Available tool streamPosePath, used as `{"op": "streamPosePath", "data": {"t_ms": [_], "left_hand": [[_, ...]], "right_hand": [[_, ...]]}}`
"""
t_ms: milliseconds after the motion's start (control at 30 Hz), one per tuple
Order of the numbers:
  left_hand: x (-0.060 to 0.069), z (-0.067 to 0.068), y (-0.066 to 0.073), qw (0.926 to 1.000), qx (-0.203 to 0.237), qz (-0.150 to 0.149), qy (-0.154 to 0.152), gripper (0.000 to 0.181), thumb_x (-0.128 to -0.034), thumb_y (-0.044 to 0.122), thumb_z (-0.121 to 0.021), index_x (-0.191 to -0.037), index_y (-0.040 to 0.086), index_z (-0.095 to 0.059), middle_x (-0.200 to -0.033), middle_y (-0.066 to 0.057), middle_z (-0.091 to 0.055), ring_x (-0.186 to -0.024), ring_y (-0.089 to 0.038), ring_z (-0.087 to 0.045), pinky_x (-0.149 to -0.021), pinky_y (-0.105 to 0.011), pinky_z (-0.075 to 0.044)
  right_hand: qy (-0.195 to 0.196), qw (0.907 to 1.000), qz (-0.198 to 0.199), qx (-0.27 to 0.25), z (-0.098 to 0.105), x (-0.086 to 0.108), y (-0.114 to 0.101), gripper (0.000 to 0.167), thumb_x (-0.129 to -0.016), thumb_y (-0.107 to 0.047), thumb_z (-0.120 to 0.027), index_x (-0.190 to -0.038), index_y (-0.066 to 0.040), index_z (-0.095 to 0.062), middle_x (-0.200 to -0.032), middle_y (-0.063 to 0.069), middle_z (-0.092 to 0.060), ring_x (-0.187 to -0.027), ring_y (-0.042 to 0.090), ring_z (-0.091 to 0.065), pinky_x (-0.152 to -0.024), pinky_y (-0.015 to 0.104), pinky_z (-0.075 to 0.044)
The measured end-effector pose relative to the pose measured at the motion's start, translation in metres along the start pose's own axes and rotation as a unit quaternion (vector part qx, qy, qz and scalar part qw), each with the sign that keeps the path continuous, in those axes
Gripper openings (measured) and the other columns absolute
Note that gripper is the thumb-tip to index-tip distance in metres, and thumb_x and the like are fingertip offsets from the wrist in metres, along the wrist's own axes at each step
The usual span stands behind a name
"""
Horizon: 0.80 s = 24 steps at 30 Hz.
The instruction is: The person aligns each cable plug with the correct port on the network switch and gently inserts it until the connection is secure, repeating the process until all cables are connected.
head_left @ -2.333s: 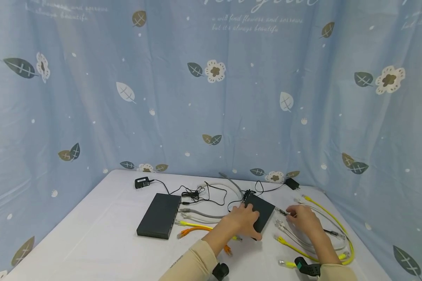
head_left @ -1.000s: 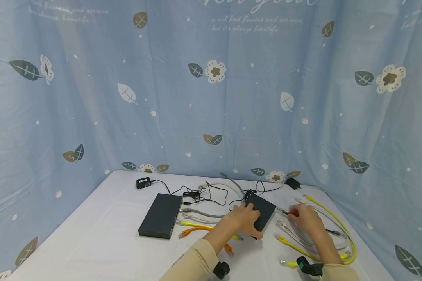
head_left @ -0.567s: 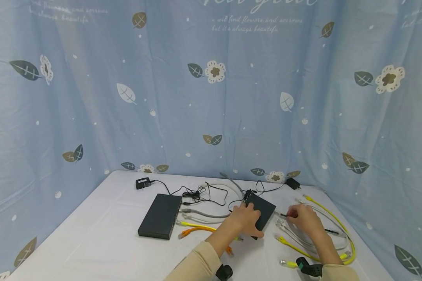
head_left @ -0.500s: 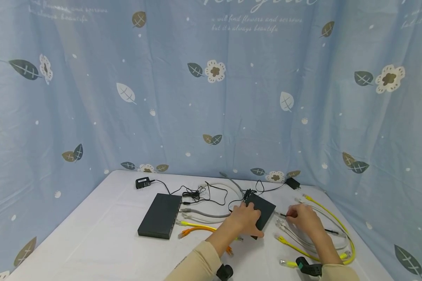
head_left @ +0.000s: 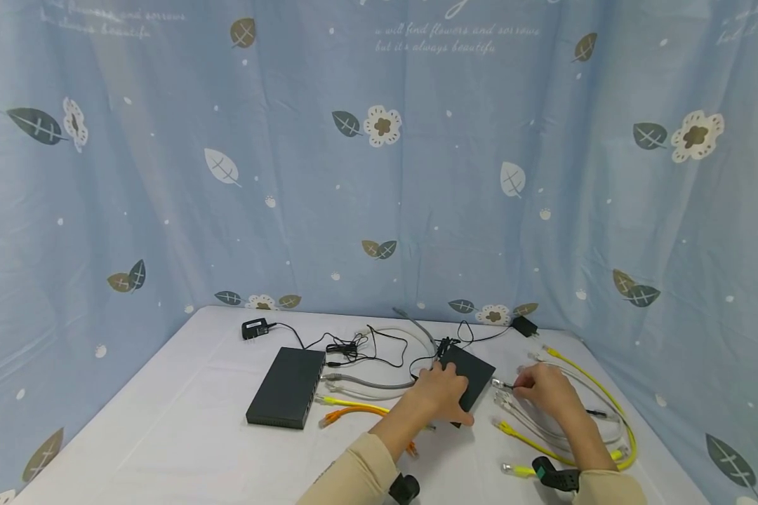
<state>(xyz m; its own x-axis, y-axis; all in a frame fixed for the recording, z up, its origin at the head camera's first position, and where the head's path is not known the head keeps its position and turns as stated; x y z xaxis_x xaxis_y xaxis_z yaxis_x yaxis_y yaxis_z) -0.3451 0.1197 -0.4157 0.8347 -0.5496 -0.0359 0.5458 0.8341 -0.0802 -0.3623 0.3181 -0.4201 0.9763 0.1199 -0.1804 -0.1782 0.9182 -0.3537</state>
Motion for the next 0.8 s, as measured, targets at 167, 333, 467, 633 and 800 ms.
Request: {"op": "streamPosePath", "data": {"t_ms": [167,333,467,633,800], "left_hand": [[0.0000,-0.0012,-0.0020,1.0000,0.005,-0.003,-0.002,0.057,-0.0767,0.067,-0.068,-0.122,0.033,-0.065,-0.126,0.001,-0.057,-0.116,-0.025,-0.057,-0.089,-0.045,-0.051],[0.0036,-0.0001,-0.0028,0.9999,0.012,-0.005,-0.006,0.057,-0.0776,0.066,-0.068,-0.124,0.033,-0.065,-0.129,0.001,-0.056,-0.119,-0.026,-0.055,-0.091,-0.045,-0.050],[0.0059,0.0010,-0.0032,0.9999,0.014,-0.008,-0.005,0.058,-0.0780,0.066,-0.068,-0.126,0.033,-0.064,-0.131,0.001,-0.056,-0.121,-0.025,-0.055,-0.093,-0.045,-0.050],[0.0070,0.0013,-0.0043,0.9998,0.015,-0.009,-0.005,0.060,-0.0786,0.067,-0.067,-0.128,0.034,-0.063,-0.133,0.001,-0.055,-0.124,-0.026,-0.054,-0.093,-0.045,-0.050],[0.0067,-0.0005,-0.0055,0.9997,0.020,-0.011,-0.007,0.062,-0.0793,0.069,-0.065,-0.131,0.036,-0.061,-0.137,0.001,-0.053,-0.128,-0.027,-0.051,-0.096,-0.046,-0.050]], "right_hand": [[0.002,1.0000,0.007,0.004,-0.0018,-0.0016,0.0000,0.007,-0.078,-0.006,-0.079,-0.075,-0.010,-0.074,-0.070,-0.003,-0.067,-0.065,0.010,-0.057,-0.059,0.030,-0.047],[-0.002,1.0000,0.006,0.002,-0.0041,-0.0018,0.0013,0.007,-0.079,-0.008,-0.078,-0.076,-0.011,-0.074,-0.070,-0.004,-0.066,-0.064,0.009,-0.057,-0.058,0.030,-0.047],[-0.003,1.0000,0.001,0.003,-0.0046,-0.0014,0.0016,0.005,-0.081,-0.009,-0.078,-0.077,-0.011,-0.074,-0.072,-0.004,-0.067,-0.065,0.009,-0.057,-0.059,0.030,-0.048],[-0.002,0.9999,0.007,0.009,-0.0045,-0.0008,-0.0005,0.005,-0.081,-0.010,-0.077,-0.078,-0.011,-0.074,-0.073,-0.004,-0.067,-0.066,0.009,-0.057,-0.060,0.030,-0.047],[0.003,0.9998,0.016,0.014,-0.0043,-0.0011,-0.0029,0.005,-0.082,-0.011,-0.077,-0.078,-0.011,-0.074,-0.072,-0.004,-0.066,-0.064,0.010,-0.056,-0.058,0.030,-0.046]]}}
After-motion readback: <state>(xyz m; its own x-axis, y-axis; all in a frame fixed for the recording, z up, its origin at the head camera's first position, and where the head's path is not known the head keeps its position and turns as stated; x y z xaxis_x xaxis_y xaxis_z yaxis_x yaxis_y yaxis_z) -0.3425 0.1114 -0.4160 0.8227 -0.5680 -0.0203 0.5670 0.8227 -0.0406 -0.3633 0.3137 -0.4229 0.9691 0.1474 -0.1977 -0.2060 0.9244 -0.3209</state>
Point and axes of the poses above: each hand's wrist, its own x-axis away from the middle knuckle, its own z-axis out of the back of the hand, y = z × x, the point moved 6 cm from there along -x, towards the middle knuckle
